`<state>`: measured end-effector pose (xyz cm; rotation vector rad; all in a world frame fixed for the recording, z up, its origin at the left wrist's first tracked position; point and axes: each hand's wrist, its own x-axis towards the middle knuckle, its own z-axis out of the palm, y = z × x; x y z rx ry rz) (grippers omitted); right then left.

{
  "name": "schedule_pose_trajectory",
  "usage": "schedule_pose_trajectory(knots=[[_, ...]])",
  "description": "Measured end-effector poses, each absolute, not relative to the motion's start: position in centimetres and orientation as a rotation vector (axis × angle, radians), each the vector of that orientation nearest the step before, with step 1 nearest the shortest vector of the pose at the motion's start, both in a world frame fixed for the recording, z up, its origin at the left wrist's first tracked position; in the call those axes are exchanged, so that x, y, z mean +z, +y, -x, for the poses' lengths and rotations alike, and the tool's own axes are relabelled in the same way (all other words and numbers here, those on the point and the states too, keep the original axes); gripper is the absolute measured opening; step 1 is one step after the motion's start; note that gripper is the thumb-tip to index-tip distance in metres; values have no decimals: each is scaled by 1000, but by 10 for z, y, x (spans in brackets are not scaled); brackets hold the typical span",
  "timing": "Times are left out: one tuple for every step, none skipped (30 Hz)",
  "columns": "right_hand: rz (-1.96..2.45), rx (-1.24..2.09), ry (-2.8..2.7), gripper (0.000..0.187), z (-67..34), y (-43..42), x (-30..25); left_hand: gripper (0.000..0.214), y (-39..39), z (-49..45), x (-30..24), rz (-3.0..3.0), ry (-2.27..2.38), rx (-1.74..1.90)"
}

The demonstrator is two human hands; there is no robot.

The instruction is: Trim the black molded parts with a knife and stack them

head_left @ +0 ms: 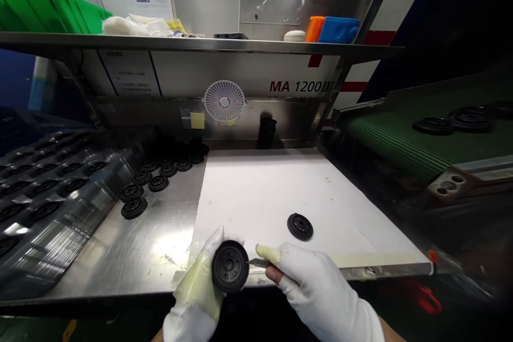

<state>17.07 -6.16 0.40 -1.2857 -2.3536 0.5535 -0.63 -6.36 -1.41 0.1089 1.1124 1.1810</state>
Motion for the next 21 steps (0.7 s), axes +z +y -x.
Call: schedule_pose_trajectory(knots=[[1288, 550, -2371, 21, -170, -65, 2, 33, -65, 5, -15, -99, 1145, 1187], [1272, 569, -2391, 19, -169, -68, 2, 34, -67, 4, -16, -91, 1179, 1199], [1237, 612, -2415, 17, -169, -72, 2, 34, -69, 3, -17, -89, 1209, 1215], [1198, 673, -2429, 15, -169, -76, 4, 34, -71, 3, -17, -93, 1227, 1232], [1160, 742, -2432, 14, -170, -80, 6, 34, -73, 2, -18, -102, 1234, 1247], [1138, 810, -2425, 14, -171, -82, 8, 32, -75, 2, -18, -110, 1234, 1264], [1140, 865, -2406, 14, -173, -84, 11, 31, -77, 2, -19, -123, 1227, 1268], [1173, 895, -2377, 14, -175, -85, 13, 29, -79, 3, -21, -148, 1211, 1257], [1226, 899, -2344, 13, -178, -84, 15, 28, -81, 5, -23, -185, 1181, 1227], [1279, 883, -2317, 13, -181, -82, 16, 28, -82, 8, -26, -233, 1142, 1180], [1320, 856, -2299, 12, -185, -80, 17, 28, -83, 11, -28, -289, 1095, 1116], [1350, 824, -2288, 13, -188, -77, 17, 29, -84, 14, -31, -343, 1049, 1043], [1360, 796, -2289, 13, -190, -74, 18, 30, -84, 17, -33, -384, 1012, 972], [1350, 779, -2304, 13, -192, -71, 19, 31, -85, 19, -36, -412, 989, 917], [1329, 772, -2328, 13, -192, -69, 20, 33, -85, 20, -37, -431, 978, 876], [1304, 770, -2356, 13, -192, -67, 22, 35, -86, 21, -39, -446, 974, 849], [1277, 769, -2385, 13, -191, -65, 24, 36, -87, 20, -40, -456, 975, 840], [1245, 770, -2412, 13, -190, -63, 26, 36, -88, 18, -40, -463, 982, 851], [1213, 769, -2437, 12, -187, -62, 29, 36, -89, 16, -40, -469, 993, 870], [1181, 762, -2462, 12, -185, -61, 31, 36, -91, 14, -40, -473, 1005, 886], [1156, 745, -2486, 11, -183, -61, 34, 36, -93, 12, -39, -477, 1014, 897]])
